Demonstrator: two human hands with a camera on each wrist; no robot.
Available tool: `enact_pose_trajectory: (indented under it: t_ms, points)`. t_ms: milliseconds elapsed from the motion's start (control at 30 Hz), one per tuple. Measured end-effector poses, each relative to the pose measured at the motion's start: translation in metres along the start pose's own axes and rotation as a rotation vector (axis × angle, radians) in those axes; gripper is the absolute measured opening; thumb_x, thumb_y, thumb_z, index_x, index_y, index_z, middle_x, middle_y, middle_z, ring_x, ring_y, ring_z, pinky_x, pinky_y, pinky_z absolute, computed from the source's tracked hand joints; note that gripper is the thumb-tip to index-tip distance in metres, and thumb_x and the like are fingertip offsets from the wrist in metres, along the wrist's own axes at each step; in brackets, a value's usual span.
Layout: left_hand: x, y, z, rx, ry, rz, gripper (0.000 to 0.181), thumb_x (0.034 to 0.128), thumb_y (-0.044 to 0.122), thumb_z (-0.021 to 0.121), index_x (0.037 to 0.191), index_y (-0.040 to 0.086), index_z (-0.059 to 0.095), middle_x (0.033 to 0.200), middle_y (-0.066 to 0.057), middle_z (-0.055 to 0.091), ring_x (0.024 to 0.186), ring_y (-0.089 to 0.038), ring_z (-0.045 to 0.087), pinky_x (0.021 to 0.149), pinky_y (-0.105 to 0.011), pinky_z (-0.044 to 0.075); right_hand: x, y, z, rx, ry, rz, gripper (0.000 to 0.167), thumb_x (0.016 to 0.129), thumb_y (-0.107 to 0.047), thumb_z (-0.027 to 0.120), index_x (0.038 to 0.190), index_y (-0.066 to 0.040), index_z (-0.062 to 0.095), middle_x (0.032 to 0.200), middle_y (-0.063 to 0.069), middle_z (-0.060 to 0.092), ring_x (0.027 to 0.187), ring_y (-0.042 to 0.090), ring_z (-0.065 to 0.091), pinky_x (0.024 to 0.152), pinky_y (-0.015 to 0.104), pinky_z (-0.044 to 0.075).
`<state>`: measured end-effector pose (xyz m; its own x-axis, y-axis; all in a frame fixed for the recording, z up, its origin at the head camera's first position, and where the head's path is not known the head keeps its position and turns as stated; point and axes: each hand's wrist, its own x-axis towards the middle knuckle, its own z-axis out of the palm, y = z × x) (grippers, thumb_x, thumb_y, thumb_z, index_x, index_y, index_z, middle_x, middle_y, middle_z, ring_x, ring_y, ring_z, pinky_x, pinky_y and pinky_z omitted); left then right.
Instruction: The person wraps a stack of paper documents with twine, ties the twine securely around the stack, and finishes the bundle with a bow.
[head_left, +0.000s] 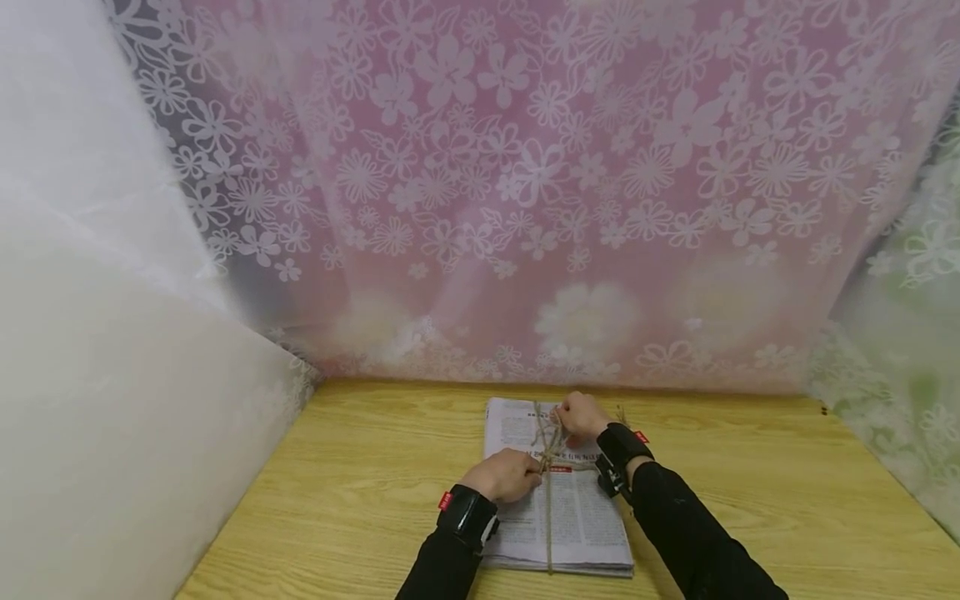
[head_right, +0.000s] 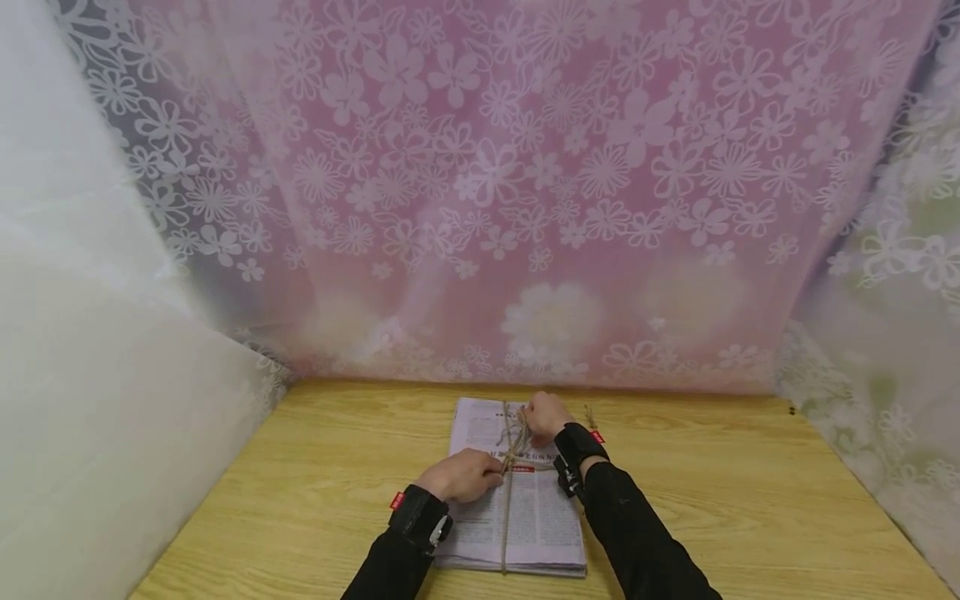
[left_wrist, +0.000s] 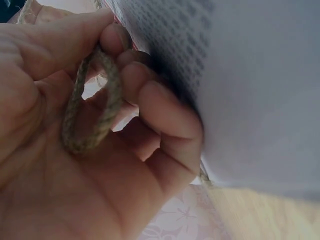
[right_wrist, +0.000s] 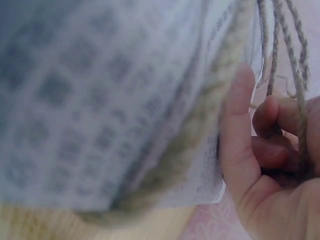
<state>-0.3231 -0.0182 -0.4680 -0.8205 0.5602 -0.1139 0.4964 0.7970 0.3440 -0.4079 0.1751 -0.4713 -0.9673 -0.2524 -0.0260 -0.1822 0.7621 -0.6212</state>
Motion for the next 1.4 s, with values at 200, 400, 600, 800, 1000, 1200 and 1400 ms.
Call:
enact_pose_trajectory:
  t_ms: [200, 400, 600, 800, 1000, 1200, 1400]
  points:
    - [0.002, -0.004, 0.002, -0.025, -0.051, -0.009, 0.02, 0.1021, 0.025, 0.053, 0.093, 0.018, 0.07, 0.085, 0.001, 0.062, 0.068, -0.01, 0.048, 0.062, -0.026, 0.039, -0.004, 0.003, -0.001, 0.093, -0.048, 0.027, 0.035, 0.103, -0.012, 0.05, 0.069, -0.005, 0.059, 0.063, 0.006, 0.052, 0.056, 0.021, 0.067, 0.056, 0.033, 0.056]
    - [0.001, -0.016, 0.0, -0.182, -0.049, -0.001, 0.028, 0.1, 0.03, 0.058, 0.075, 0.017, 0.06, 0.067, 0.005, 0.046, 0.057, -0.01, 0.039, 0.056, -0.026, 0.032, -0.016, 0.004, -0.012, 0.36, -0.166, 0.076, 0.033, 0.108, -0.016, 0.038, 0.11, 0.012, 0.056, 0.089, 0.021, 0.059, 0.074, 0.026, 0.064, 0.069, 0.04, 0.057]
    - [-0.008, -0.027, -0.009, -0.335, -0.032, -0.015, 0.018, 0.0939, 0.023, 0.068, 0.078, 0.016, 0.061, 0.069, 0.004, 0.049, 0.056, -0.012, 0.042, 0.054, -0.029, 0.034, -0.055, 0.017, -0.04, 0.34, -0.157, 0.02, 0.043, 0.105, -0.009, 0.04, 0.143, 0.011, 0.034, 0.135, 0.038, 0.044, 0.114, 0.045, 0.056, 0.087, 0.048, 0.052]
    - [-0.015, -0.046, -0.017, -0.413, 0.026, -0.054, 0.006, 0.0922, 0.013, 0.069, 0.092, 0.008, 0.071, 0.077, -0.009, 0.065, 0.061, -0.021, 0.06, 0.054, -0.031, 0.044, -0.086, 0.047, -0.051, 0.197, -0.013, 0.013, 0.036, 0.102, -0.009, 0.049, 0.132, 0.01, 0.049, 0.125, 0.035, 0.054, 0.102, 0.043, 0.06, 0.072, 0.04, 0.051]
    - [-0.019, -0.059, -0.026, -0.448, 0.056, -0.09, 0.006, 0.0876, 0.007, 0.073, 0.092, 0.007, 0.069, 0.074, -0.008, 0.063, 0.061, -0.022, 0.059, 0.055, -0.033, 0.045, -0.092, 0.058, -0.049, 0.014, -0.013, -0.032, 0.029, 0.1, -0.011, 0.056, 0.122, 0.006, 0.061, 0.118, 0.031, 0.061, 0.107, 0.046, 0.059, 0.081, 0.049, 0.051]
    - [-0.023, -0.067, -0.026, -0.407, 0.069, -0.12, 0.012, 0.0832, 0.006, 0.077, 0.093, 0.007, 0.069, 0.07, -0.003, 0.057, 0.057, -0.015, 0.051, 0.052, -0.027, 0.04, -0.096, 0.061, -0.05, -0.035, -0.047, -0.056, 0.031, 0.099, -0.011, 0.055, 0.12, 0.011, 0.062, 0.118, 0.03, 0.062, 0.109, 0.047, 0.059, 0.087, 0.052, 0.051]
    - [-0.033, -0.073, -0.028, -0.386, 0.066, -0.121, 0.008, 0.0888, 0.014, 0.073, 0.09, 0.01, 0.067, 0.069, -0.002, 0.058, 0.057, -0.014, 0.049, 0.052, -0.028, 0.037, -0.104, 0.067, -0.049, -0.029, -0.049, -0.063, 0.04, 0.101, -0.016, 0.054, 0.13, 0.012, 0.054, 0.125, 0.031, 0.058, 0.114, 0.048, 0.057, 0.091, 0.053, 0.049]
